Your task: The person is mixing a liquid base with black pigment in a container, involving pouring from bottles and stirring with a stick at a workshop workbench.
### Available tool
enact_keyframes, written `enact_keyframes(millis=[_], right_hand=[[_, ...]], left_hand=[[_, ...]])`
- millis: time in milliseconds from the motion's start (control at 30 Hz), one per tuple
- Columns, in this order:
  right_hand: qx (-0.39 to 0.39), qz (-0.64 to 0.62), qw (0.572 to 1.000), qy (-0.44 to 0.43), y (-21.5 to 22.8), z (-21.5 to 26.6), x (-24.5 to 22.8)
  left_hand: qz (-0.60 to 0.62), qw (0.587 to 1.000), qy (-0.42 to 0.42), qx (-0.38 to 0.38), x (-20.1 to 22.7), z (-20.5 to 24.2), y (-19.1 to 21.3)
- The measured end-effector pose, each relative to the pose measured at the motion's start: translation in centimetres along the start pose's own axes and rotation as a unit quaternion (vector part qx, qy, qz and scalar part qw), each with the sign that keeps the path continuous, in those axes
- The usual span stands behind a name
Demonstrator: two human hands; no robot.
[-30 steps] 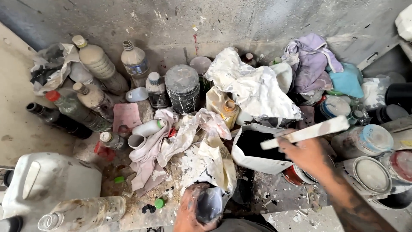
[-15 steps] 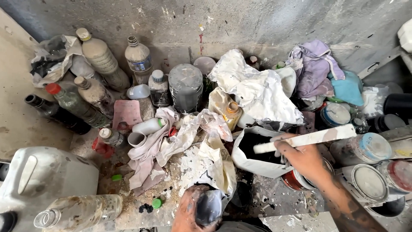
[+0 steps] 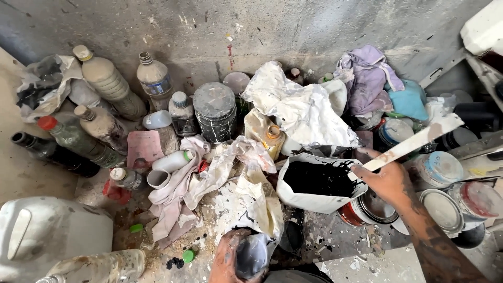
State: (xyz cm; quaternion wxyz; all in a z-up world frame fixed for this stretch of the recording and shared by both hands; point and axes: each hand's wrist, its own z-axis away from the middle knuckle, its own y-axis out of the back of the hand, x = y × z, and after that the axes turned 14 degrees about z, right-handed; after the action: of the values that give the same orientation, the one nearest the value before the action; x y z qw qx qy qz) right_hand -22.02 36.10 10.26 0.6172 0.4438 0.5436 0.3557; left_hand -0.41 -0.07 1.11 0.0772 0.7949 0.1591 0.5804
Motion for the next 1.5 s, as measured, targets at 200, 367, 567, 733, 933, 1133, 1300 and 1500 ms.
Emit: enact_keyframes(millis=[200, 367, 567, 733, 933, 1133, 1300, 1500], right_hand=[[-0.219, -0.017, 0.972, 0.08, -0.1, -3.4, 1.0], [-0.217, 0.026, 0.97, 0.111, -0.4, -4.4, 0.6], [-0.163, 0.075, 0.977, 0.115, 4.5, -0.3, -3.4], [0.015, 0.087, 0.975, 0.204, 7.9, 3.1, -6.5], [0.192, 0.024, 0.892, 0.41, 8.3, 6.5, -9.5], [0.217, 0.015, 0.858, 0.465, 7.4, 8.0, -10.7], [0.196, 0.025, 0.844, 0.499, 8.1, 9.5, -11.8], [0.211, 0.022, 0.844, 0.492, 7.4, 9.5, -11.6]], left_hand=[[-0.031, 0.998, 0.004, -0.062, -3.1, 1.7, -0.2], [-0.04, 0.986, 0.14, -0.087, -3.2, 2.4, -0.3], [0.017, 0.998, 0.009, -0.058, -0.3, 0.9, 0.5], [0.026, 0.998, -0.035, -0.053, -0.7, 0.2, -0.2], [-0.027, 0.981, 0.123, -0.146, 2.2, -1.1, 1.0], [0.004, 0.961, 0.221, -0.164, 4.1, -1.4, 2.0], [0.041, 0.965, 0.226, -0.124, 3.8, -0.3, 2.2], [0.034, 0.979, 0.166, -0.115, 3.0, 0.5, 2.0]])
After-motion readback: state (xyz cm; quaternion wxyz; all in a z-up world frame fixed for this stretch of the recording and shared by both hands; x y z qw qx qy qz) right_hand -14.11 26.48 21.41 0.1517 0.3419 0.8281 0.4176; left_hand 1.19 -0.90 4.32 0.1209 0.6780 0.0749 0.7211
